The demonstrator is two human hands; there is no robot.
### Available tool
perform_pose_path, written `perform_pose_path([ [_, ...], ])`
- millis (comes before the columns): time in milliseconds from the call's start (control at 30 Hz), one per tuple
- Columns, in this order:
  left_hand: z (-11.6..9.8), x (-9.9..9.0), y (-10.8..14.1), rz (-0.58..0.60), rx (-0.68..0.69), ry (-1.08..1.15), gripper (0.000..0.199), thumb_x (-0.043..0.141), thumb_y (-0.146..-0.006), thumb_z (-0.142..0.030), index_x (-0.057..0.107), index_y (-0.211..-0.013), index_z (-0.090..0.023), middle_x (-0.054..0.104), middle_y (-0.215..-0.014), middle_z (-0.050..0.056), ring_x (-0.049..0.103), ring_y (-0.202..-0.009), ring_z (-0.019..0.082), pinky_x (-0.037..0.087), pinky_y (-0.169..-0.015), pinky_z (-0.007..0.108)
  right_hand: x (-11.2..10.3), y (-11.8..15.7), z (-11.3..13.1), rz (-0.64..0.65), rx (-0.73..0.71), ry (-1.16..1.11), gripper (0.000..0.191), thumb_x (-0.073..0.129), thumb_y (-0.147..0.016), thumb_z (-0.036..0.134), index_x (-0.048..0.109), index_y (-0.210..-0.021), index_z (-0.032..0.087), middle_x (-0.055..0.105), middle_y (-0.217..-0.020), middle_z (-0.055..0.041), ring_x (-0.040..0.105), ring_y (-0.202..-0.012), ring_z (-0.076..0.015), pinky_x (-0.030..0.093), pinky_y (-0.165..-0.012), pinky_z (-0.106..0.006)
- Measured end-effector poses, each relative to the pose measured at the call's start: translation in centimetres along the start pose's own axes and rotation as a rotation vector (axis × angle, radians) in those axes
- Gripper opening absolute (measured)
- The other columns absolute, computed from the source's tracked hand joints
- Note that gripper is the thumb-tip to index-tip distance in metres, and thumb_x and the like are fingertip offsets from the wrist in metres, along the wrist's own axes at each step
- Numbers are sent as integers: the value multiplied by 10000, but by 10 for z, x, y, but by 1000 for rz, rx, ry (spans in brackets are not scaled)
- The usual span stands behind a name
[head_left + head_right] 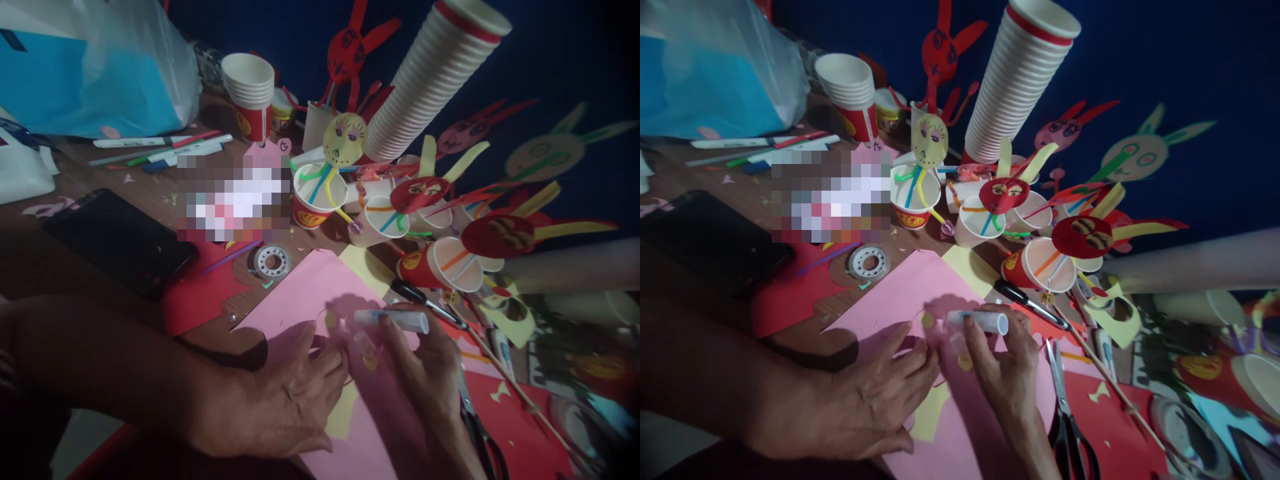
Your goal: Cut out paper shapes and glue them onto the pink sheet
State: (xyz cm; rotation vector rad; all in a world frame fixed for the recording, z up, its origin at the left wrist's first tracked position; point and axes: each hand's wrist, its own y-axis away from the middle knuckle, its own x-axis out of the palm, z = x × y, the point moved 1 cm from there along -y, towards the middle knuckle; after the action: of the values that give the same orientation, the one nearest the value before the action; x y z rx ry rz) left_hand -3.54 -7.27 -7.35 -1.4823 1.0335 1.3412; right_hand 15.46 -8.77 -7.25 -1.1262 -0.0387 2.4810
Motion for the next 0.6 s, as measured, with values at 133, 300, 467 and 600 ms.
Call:
perform_pose_path([
  [133,1,1,-1,25,72,-19,557,365,-871,-525,530,-1203,-110,503,-1227,153,394,-1148,306,321,-952,491,4,-1,1,77,-6,34,158,576,-801,345,624,-760,201,648,-676,-15,582,-613,-166,464,-553,-267],
  [300,1,2,-1,31,77,-18,582,360,-864,-545,529,-1207,-106,508,-1204,135,385,-1143,292,326,-963,470,12,-1,-5,100,-31,54,186,568,-806,369,634,-760,202,663,-707,-24,586,-654,-181,458,-599,-297],
  [467,-1,2,-1,21,62,-12,608,392,-840,-568,540,-1193,-96,533,-1143,145,403,-1111,315,331,-939,505,13,0,-4,112,-66,84,160,592,-782,356,635,-757,204,650,-655,-7,569,-589,-169,452,-609,-311],
  [600,0,2,-1,-11,62,-9,559,397,-846,-557,568,-1163,-130,538,-1176,147,416,-1118,311,318,-945,506,5,-3,-3,109,154,-133,162,610,-762,358,621,-757,196,643,-620,1,590,-552,-165,460,-506,-267],
])
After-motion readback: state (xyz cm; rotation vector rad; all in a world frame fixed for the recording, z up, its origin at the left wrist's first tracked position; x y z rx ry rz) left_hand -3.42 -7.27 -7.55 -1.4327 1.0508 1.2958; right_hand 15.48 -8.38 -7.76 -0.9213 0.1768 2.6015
